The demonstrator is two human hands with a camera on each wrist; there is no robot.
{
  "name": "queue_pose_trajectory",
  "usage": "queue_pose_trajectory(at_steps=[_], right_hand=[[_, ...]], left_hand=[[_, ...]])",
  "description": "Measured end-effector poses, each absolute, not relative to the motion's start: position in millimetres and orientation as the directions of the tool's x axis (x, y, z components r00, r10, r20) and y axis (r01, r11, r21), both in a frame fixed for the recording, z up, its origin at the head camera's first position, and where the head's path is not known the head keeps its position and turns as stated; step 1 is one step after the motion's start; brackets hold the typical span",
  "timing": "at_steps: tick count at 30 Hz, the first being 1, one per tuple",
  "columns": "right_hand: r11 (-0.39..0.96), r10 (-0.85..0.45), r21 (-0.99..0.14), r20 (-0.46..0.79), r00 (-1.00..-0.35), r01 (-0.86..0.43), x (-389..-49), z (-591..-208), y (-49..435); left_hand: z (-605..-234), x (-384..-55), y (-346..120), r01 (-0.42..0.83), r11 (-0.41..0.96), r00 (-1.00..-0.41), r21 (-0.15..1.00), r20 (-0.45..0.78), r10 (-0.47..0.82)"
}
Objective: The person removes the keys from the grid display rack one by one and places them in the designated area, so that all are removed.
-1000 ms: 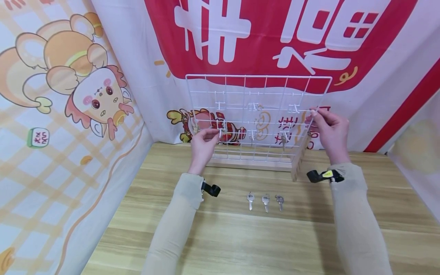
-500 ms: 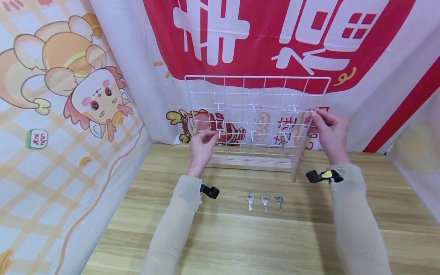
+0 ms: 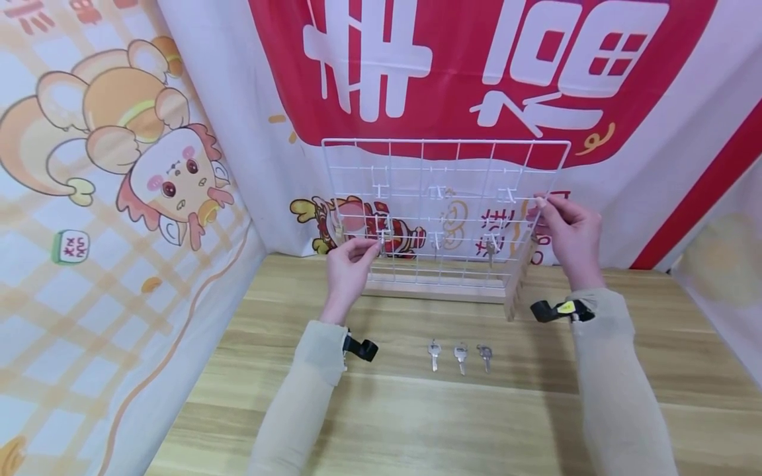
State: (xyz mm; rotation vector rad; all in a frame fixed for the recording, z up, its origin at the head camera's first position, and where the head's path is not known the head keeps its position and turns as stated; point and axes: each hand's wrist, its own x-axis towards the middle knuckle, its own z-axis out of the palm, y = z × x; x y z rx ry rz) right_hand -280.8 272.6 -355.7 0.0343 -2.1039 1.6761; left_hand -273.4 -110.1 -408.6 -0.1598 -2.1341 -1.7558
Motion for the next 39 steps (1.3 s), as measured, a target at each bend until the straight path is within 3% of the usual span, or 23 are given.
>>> queue_pose_trajectory(at_steps=[12, 22, 39], right_hand=[[0.266, 0.257, -0.921, 0.352, -0.9, -0.284, -280.3, -358.9, 272.5], [0.258, 0.244, -0.92, 0.358, -0.901, -0.295, -280.6, -357.0, 272.4], [0.264, 0.251, -0.921, 0.352, -0.901, -0.287, -280.9, -355.9, 271.7]], left_hand=[[-403.3, -249.6, -113.6, 0.332, 0.143, -0.93, 0.932, 0.349, -0.117], [-404.4, -234.6, -115.1, 0.349, 0.158, -0.924, 0.924, 0.367, -0.106], [-447.7, -217.4, -93.2, 0.302, 0.097, -0.953, 0.948, 0.301, 0.018]])
